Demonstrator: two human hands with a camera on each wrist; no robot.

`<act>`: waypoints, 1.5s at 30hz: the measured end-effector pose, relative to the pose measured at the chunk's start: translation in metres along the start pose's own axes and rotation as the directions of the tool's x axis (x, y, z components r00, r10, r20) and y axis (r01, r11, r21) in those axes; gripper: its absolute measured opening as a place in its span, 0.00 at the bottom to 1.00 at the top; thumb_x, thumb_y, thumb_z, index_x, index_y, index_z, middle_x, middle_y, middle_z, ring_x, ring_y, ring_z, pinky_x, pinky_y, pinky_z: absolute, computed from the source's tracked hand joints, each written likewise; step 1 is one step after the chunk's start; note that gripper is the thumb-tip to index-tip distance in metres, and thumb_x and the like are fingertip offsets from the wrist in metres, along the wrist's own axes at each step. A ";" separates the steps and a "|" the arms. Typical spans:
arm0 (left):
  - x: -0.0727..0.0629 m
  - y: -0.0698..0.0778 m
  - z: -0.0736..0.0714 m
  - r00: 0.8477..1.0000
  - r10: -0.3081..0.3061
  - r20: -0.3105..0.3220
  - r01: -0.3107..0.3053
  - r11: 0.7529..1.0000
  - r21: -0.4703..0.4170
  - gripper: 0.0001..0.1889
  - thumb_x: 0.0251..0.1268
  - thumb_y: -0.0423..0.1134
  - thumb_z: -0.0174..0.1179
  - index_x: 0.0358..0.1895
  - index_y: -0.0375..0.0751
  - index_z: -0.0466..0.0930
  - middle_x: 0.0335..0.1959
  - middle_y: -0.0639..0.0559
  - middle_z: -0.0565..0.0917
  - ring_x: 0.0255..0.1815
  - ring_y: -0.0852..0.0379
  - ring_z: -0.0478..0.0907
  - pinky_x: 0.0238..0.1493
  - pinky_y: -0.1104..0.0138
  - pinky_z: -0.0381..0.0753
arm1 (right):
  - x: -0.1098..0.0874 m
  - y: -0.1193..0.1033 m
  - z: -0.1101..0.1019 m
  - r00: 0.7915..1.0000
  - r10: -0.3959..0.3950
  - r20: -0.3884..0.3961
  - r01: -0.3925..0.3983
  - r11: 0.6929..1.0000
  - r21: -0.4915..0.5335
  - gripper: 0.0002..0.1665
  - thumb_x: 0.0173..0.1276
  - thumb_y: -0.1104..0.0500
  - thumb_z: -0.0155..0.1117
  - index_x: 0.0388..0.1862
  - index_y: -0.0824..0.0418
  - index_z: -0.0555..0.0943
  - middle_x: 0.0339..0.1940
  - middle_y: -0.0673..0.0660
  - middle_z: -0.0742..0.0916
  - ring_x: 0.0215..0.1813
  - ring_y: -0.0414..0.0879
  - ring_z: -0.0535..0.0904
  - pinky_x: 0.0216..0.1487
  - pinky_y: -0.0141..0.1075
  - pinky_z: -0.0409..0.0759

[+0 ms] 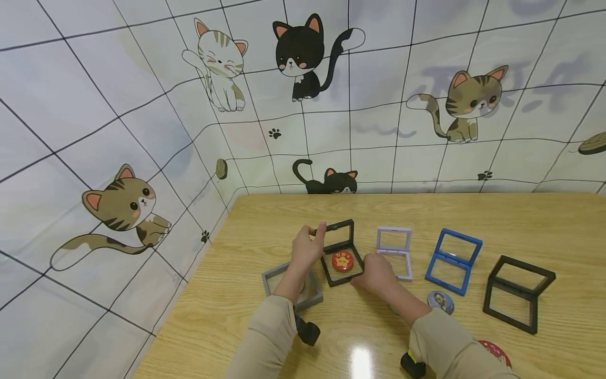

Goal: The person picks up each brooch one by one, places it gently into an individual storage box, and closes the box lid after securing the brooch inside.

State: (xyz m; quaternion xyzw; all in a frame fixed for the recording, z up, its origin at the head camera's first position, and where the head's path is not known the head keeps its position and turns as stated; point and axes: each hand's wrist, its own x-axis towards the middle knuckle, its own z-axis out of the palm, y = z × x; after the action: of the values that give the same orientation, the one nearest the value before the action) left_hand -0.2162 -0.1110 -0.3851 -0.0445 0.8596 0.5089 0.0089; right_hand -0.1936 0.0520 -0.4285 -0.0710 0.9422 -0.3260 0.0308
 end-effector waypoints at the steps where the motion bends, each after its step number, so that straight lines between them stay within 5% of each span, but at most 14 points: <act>1: 0.000 0.000 0.000 1.000 -0.004 -0.002 0.004 1.000 0.004 0.33 0.62 0.64 0.39 0.47 0.33 0.66 0.24 0.44 0.75 0.29 0.45 0.81 0.24 0.66 0.72 | 0.000 0.000 0.000 1.000 -0.003 -0.002 0.003 1.000 0.000 0.19 0.39 0.61 0.76 0.16 0.67 0.72 0.13 0.55 0.76 0.14 0.44 0.71 0.18 0.33 0.68; 13: -0.002 0.000 0.000 0.999 -0.021 0.025 0.020 0.999 0.041 0.21 0.69 0.53 0.41 0.41 0.34 0.67 0.22 0.46 0.75 0.28 0.45 0.80 0.25 0.66 0.74 | -0.001 0.002 0.003 1.000 -0.015 -0.021 0.015 1.000 -0.002 0.18 0.38 0.61 0.76 0.16 0.66 0.72 0.12 0.54 0.76 0.14 0.43 0.71 0.17 0.32 0.68; 21: -0.004 -0.002 -0.002 0.993 -0.068 0.094 0.072 0.996 -0.044 0.14 0.65 0.45 0.45 0.38 0.34 0.66 0.21 0.47 0.73 0.31 0.43 0.79 0.35 0.59 0.79 | -0.002 0.003 0.005 0.999 -0.009 -0.032 0.009 1.000 0.003 0.18 0.37 0.61 0.76 0.15 0.66 0.73 0.12 0.54 0.76 0.14 0.43 0.70 0.16 0.32 0.68; 30: -0.009 -0.005 -0.003 0.987 -0.078 0.142 0.078 0.997 0.010 0.13 0.60 0.45 0.51 0.35 0.37 0.68 0.23 0.47 0.76 0.23 0.54 0.77 0.31 0.63 0.78 | -0.002 0.003 0.006 1.000 0.021 -0.010 -0.020 0.999 0.039 0.17 0.39 0.63 0.74 0.16 0.66 0.73 0.11 0.54 0.76 0.11 0.41 0.71 0.14 0.31 0.69; 45: -0.016 -0.010 -0.002 0.979 -0.075 0.191 0.068 0.997 0.045 0.18 0.58 0.47 0.57 0.38 0.35 0.66 0.32 0.43 0.74 0.29 0.44 0.80 0.33 0.59 0.79 | -0.004 0.001 0.004 0.999 0.025 -0.020 -0.024 0.997 0.069 0.17 0.40 0.62 0.74 0.20 0.69 0.73 0.13 0.55 0.76 0.11 0.41 0.72 0.14 0.31 0.69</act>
State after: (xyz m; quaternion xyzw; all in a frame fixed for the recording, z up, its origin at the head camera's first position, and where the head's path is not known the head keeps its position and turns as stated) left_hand -0.1993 -0.1161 -0.3918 -0.0259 0.8620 0.4939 0.1110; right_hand -0.1893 0.0513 -0.4324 -0.0550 0.9315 -0.3585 0.0276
